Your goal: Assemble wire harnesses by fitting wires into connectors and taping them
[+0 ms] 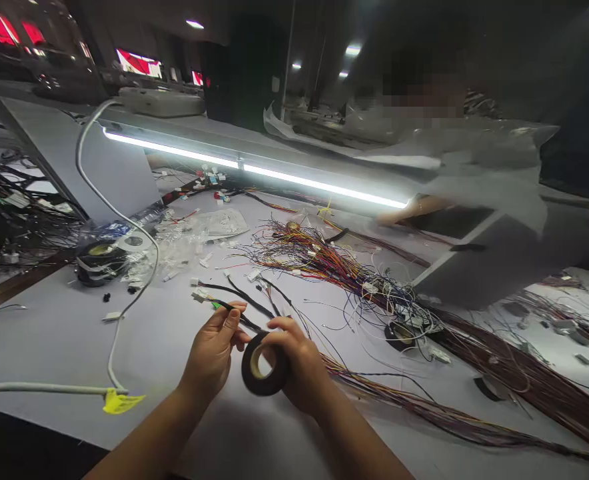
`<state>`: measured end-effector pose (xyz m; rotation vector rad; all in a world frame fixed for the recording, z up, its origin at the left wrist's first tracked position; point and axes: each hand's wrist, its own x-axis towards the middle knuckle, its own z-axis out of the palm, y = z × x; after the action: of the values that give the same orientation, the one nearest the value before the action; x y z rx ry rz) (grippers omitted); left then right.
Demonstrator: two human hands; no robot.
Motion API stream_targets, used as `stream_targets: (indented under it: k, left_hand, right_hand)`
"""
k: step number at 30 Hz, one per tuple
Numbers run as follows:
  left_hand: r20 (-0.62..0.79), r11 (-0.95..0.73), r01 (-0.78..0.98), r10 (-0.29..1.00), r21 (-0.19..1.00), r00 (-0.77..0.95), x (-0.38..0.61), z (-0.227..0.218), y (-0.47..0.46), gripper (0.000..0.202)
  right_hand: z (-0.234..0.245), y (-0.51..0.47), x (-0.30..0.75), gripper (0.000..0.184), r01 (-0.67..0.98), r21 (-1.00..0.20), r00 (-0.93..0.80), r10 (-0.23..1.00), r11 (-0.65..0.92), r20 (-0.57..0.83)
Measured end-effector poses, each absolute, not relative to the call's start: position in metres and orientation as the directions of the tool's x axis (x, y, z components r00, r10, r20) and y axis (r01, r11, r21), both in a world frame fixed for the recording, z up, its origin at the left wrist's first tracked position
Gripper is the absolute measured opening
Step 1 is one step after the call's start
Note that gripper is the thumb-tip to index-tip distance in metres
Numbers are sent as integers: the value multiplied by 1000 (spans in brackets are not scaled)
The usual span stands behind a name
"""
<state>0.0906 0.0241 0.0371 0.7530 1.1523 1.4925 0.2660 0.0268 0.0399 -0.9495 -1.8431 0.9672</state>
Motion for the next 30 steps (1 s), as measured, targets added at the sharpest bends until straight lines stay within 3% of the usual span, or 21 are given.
stream_targets:
  k: [2,4,5,9,12,14,17,20,23,25,27,28,30]
  left_hand:
    - [-187,59,-504,960,861,-207,97,30,21,27]
    - [-206,108,-565,972,818,-113,108,24,17,28]
    - [-209,138,-560,976,817,-64,114,22,16,29]
    - [-170,136,-418,984,898,-45,130,14,13,28]
    - [-11,-21,-259,993,966,-120,126,15,16,23]
    - [84,-93,-140,994,986,-67,118,18,18,23]
    - [112,-112,-6,993,994,22,109,24,22,26]
    - [6,-6,5,999,1000,-38,108,28,24,31]
    - [-74,67,-70,992,995,-99,111,26,25,33]
    - [-139,124,-137,984,983,-108,113,21,24,34]
    - [-201,174,-209,973,962,-116,115,13,22,37]
    - [-201,168,-233,971,958,-126,116,10,22,37]
    - [-129,95,-230,982,969,-137,116,6,21,34]
  right_hand:
    - [33,33,272,18,11,-998,-166,984,65,63]
    - [29,39,278,24,-188,-958,-114,973,-218,-200]
    - [28,41,280,27,-241,-927,-134,956,-287,-262]
    - [26,49,281,33,-292,-892,-205,933,-346,-295]
    - [25,54,278,39,-228,-864,-232,887,-448,-398]
    - [25,56,277,49,-123,-855,-281,844,-503,-457]
    - [27,52,279,58,21,-913,-303,868,-407,-394]
    - [29,41,284,47,101,-995,-295,956,17,-13]
    - [26,29,286,46,223,-843,-411,832,489,374]
    - [23,24,284,40,290,-742,-457,768,605,448]
    - [19,23,283,29,288,-811,-370,840,510,397]
    - [17,25,282,25,249,-894,-292,909,372,297]
    - [13,33,283,27,114,-993,-170,985,-12,-32]
